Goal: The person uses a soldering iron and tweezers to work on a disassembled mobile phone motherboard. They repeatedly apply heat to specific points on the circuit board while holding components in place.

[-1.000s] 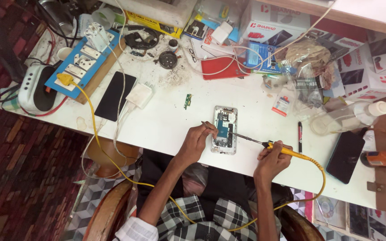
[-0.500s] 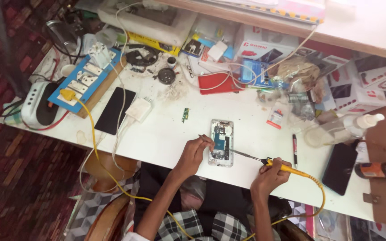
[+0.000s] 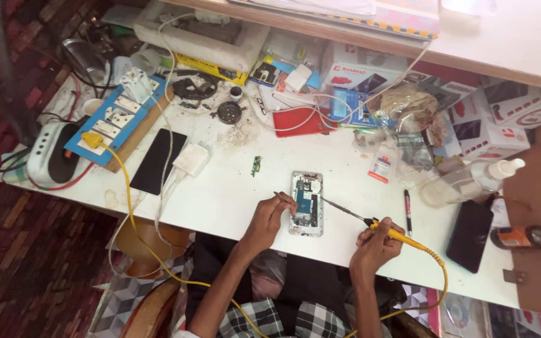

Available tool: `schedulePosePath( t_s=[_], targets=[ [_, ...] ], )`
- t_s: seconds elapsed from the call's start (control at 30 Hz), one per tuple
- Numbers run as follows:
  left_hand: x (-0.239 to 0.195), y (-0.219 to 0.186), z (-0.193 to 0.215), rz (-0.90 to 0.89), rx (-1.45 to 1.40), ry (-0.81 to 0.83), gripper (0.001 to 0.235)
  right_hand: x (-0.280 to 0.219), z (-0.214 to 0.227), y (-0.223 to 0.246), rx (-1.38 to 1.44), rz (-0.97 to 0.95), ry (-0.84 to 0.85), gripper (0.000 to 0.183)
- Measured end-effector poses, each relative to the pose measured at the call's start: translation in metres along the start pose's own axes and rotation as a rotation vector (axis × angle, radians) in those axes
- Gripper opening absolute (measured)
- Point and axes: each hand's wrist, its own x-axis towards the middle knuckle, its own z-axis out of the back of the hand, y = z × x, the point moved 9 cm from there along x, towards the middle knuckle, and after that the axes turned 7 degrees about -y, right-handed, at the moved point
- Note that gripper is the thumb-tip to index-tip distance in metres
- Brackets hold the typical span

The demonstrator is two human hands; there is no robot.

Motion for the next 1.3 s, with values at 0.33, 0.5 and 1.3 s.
schedulePosePath(
  t_s=[0.33, 0.5, 1.3],
  targets=[
    [0.001, -0.002, -0.002, 0.011, 0.022, -0.001, 0.027, -0.001, -0.006, 0.005, -0.088, -0.077, -0.027, 0.024],
    [0.002, 0.006, -0.002, 0.01, 0.025, -0.002, 0.027, -0.004, -0.005, 0.005, -0.137, -0.079, -0.04, 0.023],
    [0.0, 0.01, -0.003, 0.074, -0.006, -0.002, 0.028, -0.001, -0.001, 0.002, -0.108, -0.067, -0.05, 0.022]
  ],
)
